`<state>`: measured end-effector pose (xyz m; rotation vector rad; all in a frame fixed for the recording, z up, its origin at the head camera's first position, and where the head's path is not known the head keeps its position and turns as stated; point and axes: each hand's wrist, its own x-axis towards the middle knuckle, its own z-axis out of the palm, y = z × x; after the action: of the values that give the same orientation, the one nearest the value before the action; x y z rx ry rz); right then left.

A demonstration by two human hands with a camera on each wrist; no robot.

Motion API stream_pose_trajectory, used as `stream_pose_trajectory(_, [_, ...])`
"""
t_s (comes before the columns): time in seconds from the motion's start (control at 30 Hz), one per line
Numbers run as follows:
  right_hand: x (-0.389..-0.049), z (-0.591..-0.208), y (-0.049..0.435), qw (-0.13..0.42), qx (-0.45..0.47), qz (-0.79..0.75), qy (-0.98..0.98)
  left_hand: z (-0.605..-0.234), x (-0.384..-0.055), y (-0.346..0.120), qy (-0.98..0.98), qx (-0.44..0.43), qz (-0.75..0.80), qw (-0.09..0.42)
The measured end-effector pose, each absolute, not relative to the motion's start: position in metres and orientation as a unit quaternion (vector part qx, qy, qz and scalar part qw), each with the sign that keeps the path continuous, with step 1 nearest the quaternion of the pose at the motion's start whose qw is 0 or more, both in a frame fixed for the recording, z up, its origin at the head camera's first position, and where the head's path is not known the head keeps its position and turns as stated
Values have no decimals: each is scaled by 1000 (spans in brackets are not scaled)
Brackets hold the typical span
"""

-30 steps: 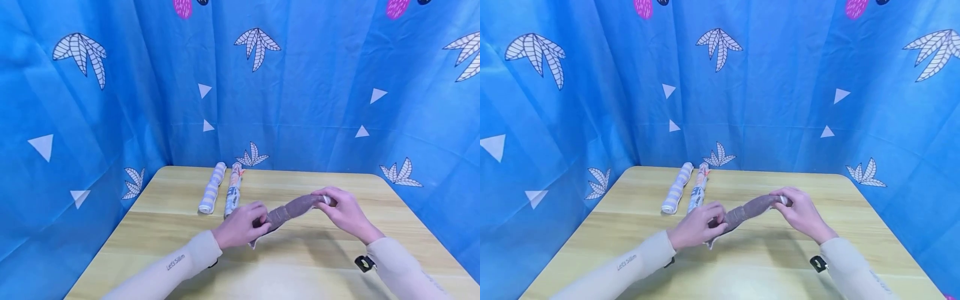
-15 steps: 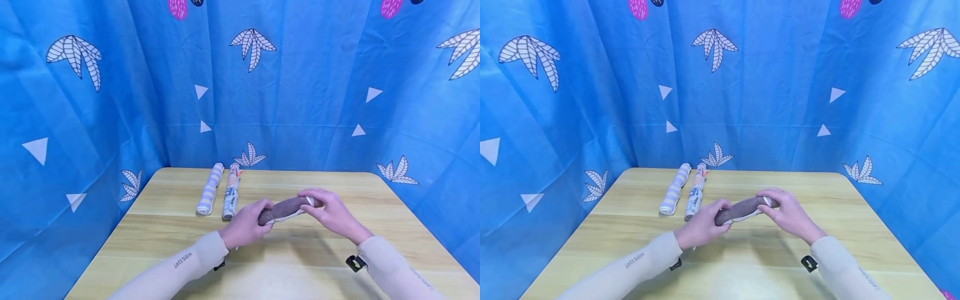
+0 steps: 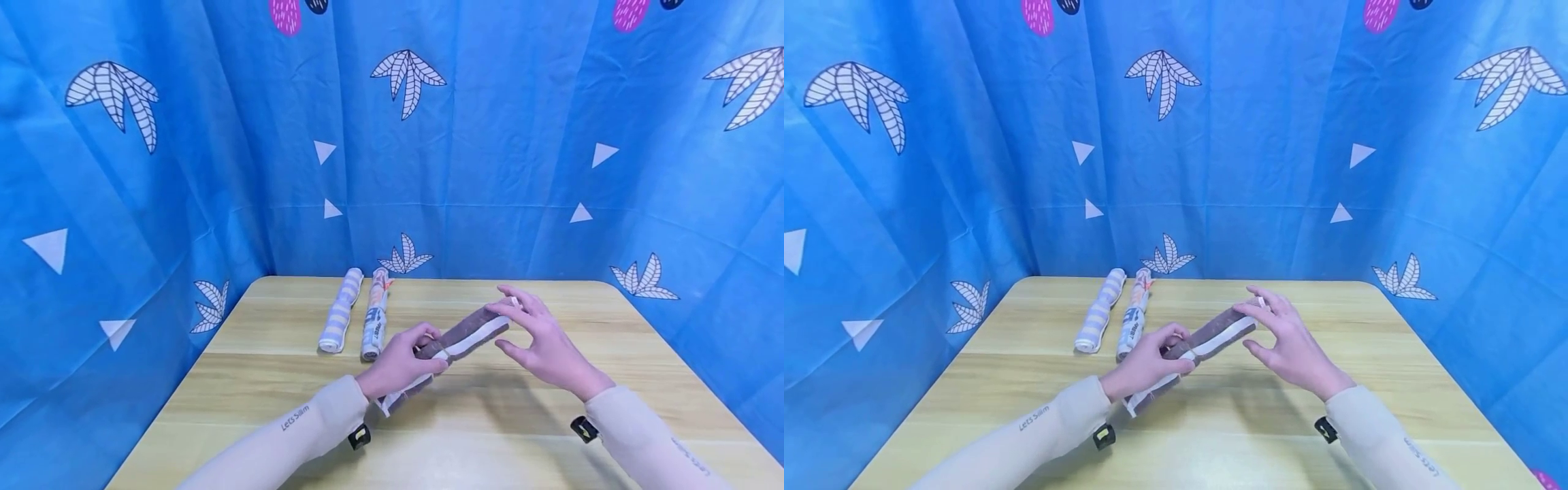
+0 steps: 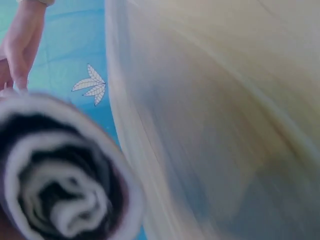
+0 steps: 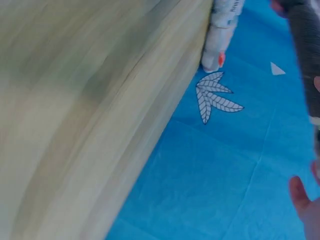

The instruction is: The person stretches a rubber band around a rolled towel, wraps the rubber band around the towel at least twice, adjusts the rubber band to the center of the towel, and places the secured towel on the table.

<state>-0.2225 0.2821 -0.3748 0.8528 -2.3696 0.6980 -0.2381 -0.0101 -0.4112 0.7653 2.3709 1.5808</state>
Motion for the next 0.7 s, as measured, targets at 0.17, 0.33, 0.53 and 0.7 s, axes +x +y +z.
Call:
stream_pose_trajectory(0.17, [-227,-372,280,320,377,194,-847,-411,-238,-8,765,277,565,134])
stream_pose_trajectory(0.33, [-229,-371,277,335,405,164,-835,-409,-237,-7,757,295,570,127])
stream_pose_trajectory(0.53, [-229,-372,280,307,398,173,-847,-410,-230,-6,790,347,501,63])
stream_pose_trajectory(0.7, [-228,-373,279,290,386,185,-856,-412,-227,-7,832,433,339,-73])
